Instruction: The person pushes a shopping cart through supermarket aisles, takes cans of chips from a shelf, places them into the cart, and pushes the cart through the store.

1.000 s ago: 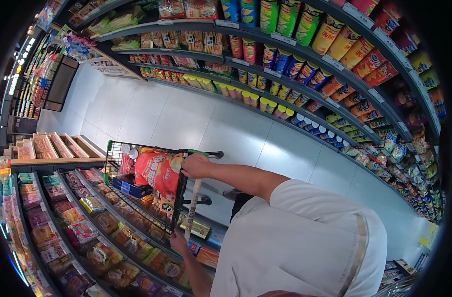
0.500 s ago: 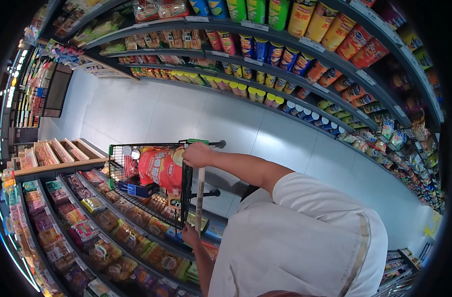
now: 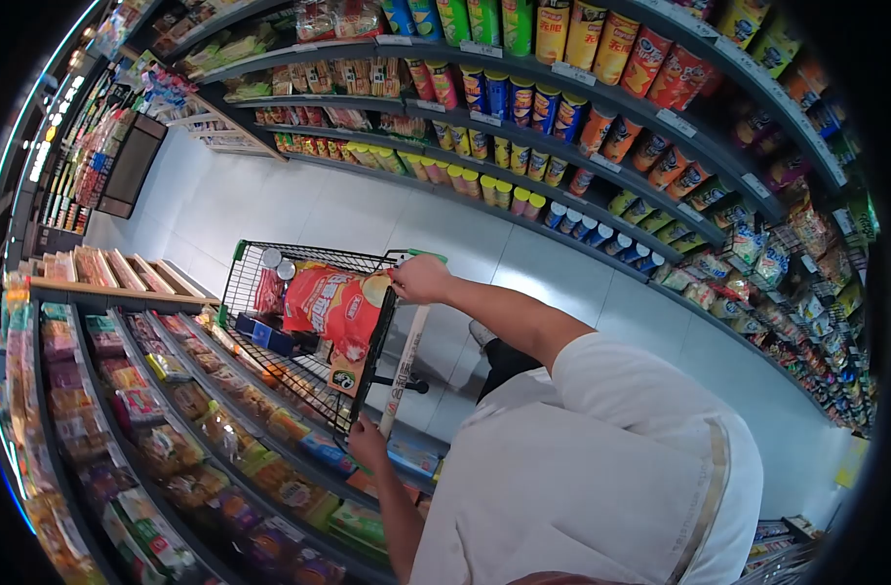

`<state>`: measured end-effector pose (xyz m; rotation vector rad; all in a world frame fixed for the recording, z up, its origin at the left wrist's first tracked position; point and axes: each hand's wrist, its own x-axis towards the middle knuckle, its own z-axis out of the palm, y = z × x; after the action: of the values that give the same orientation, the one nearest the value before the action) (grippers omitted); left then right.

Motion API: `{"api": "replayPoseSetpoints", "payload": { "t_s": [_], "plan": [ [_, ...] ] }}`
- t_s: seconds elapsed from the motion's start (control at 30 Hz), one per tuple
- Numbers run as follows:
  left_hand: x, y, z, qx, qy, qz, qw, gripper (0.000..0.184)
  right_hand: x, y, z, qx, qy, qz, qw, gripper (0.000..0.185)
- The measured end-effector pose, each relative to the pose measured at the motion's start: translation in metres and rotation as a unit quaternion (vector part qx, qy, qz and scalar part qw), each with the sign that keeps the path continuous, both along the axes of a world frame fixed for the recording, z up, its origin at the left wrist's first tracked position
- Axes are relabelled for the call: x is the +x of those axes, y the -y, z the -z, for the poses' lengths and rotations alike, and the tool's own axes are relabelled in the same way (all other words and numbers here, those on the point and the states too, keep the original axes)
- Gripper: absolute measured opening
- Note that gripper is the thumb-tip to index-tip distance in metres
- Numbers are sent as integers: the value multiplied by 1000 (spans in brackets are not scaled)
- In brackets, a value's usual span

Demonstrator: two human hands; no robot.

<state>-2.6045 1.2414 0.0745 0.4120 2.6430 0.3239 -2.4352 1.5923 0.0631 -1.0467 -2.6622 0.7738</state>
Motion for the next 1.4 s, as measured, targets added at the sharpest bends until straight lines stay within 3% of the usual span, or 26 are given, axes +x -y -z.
{"api": "replayPoseSetpoints", "payload": {
  "t_s": [0.13,0.23,0.37,0.57,0.77,0.8,0.87,0.97,1.03,1.1,1.23,1.4],
  "plan": [
    [20,39,13,79,-93,68,990,52,37,38,-2,25,8,28,999,29],
    [50,47,-9,69,-75,51,993,50,65,56,10,62,-11,26,998,30],
    [67,71,8,72,-82,67,992,49,100,81,-15,39,30,27,998,32],
    [115,82,9,72,-96,50,992,46,139,88,-9,20,57,22,998,34],
    [158,78,9,77,-119,34,989,47,172,78,-2,28,9,-6,1000,34],
    [175,70,-12,65,-106,21,992,48,176,77,-2,31,-4,-2,1000,31],
    [182,74,4,81,-117,37,989,49,186,72,3,36,-33,2,999,31],
    [197,76,11,103,-76,35,991,48,193,63,28,-5,0,13,1000,34],
    [211,77,20,144,-81,23,986,45,206,57,13,-57,30,17,998,31],
    [227,74,15,73,-72,-30,994,49,216,56,13,-32,7,3,999,23],
    [257,71,10,-7,-66,-37,997,50,249,57,-3,17,-24,-22,999,28],
    [284,72,-6,-15,-20,-56,998,50,276,68,-12,37,-40,-34,998,26]
  ]
}}
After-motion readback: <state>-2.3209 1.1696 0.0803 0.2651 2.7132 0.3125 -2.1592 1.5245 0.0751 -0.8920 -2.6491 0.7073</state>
